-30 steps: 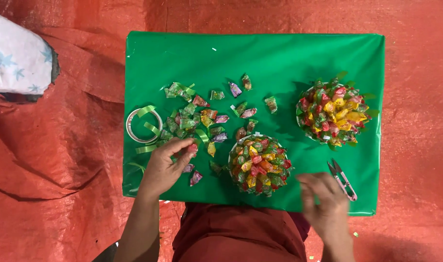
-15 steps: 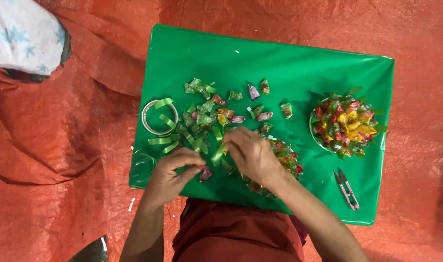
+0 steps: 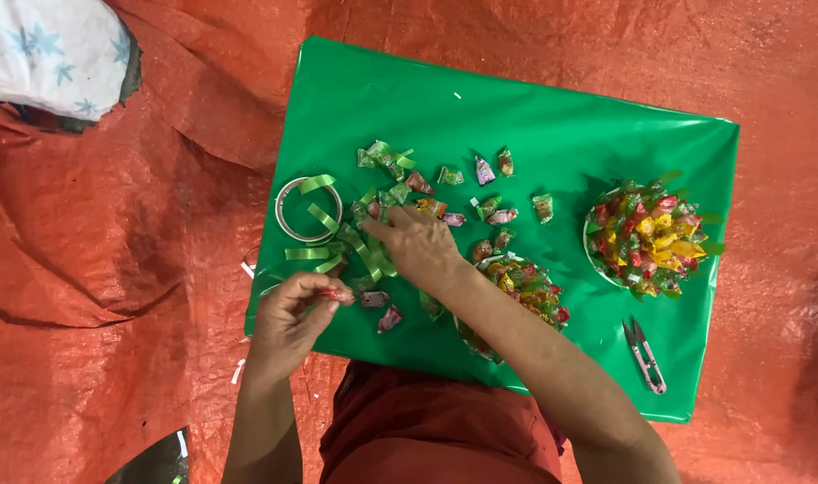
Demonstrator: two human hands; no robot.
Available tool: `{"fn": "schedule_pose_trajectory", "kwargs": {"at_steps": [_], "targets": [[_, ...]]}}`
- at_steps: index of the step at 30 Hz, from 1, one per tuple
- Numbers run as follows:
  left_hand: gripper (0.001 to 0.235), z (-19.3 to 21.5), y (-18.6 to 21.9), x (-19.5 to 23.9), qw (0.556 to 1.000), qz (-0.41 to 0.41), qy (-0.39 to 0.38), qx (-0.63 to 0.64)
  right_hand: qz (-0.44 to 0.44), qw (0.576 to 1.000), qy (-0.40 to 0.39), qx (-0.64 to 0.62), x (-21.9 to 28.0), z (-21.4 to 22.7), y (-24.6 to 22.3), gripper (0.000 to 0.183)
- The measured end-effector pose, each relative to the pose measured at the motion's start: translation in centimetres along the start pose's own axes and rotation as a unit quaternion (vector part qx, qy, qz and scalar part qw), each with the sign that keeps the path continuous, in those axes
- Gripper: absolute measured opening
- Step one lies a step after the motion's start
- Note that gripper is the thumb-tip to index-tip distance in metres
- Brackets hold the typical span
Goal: Arranging individually wrapped candies onto a circular base to create a decorative display
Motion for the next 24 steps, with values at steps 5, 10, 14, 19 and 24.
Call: {"fn": "schedule_pose_trajectory", "kwargs": {"at_steps": [5, 10, 14, 19, 24], "targets": [[0.028, -2.0, 1.9, -0.7, 0.999, 0.018, -0.003, -0.046, -0.005, 0.998, 0.04, -0.043, -0.7, 5.0, 0.9, 0.041], [0.016, -8.3, 3.2, -1.1, 0.988, 0.043, -0.066, -0.135, -0.077, 0.989, 0.091, -0.083, 2.6, 15.5, 5.4, 0.026], [0.01, -15.2, 3.4, -0.9, 0.984, 0.008, -0.123, -0.13, -0.192, 0.973, 0.084, -0.1, 9.8, 19.7, 9.4, 0.033], [0.012, -19.8, 2.0, -0.9, 0.961, -0.085, -0.128, -0.229, -0.291, 0.942, 0.098, -0.138, 17.8, 19.4, 9.9, 0.03], [0.013, -22.3, 1.3, -0.1, 0.873, -0.264, -0.115, -0.392, -0.348, 0.914, 0.116, -0.171, 23.0, 18.2, 9.7, 0.031]]}}
Point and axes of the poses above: each hand's wrist, its own x-axis away from the middle knuckle, its own z-axis out of the back of the hand, y = z × x, the point moved 7 cm from there along -x, towards the middle knuckle, and after that the axes turned 10 degrees about y, right-handed, at the moved point
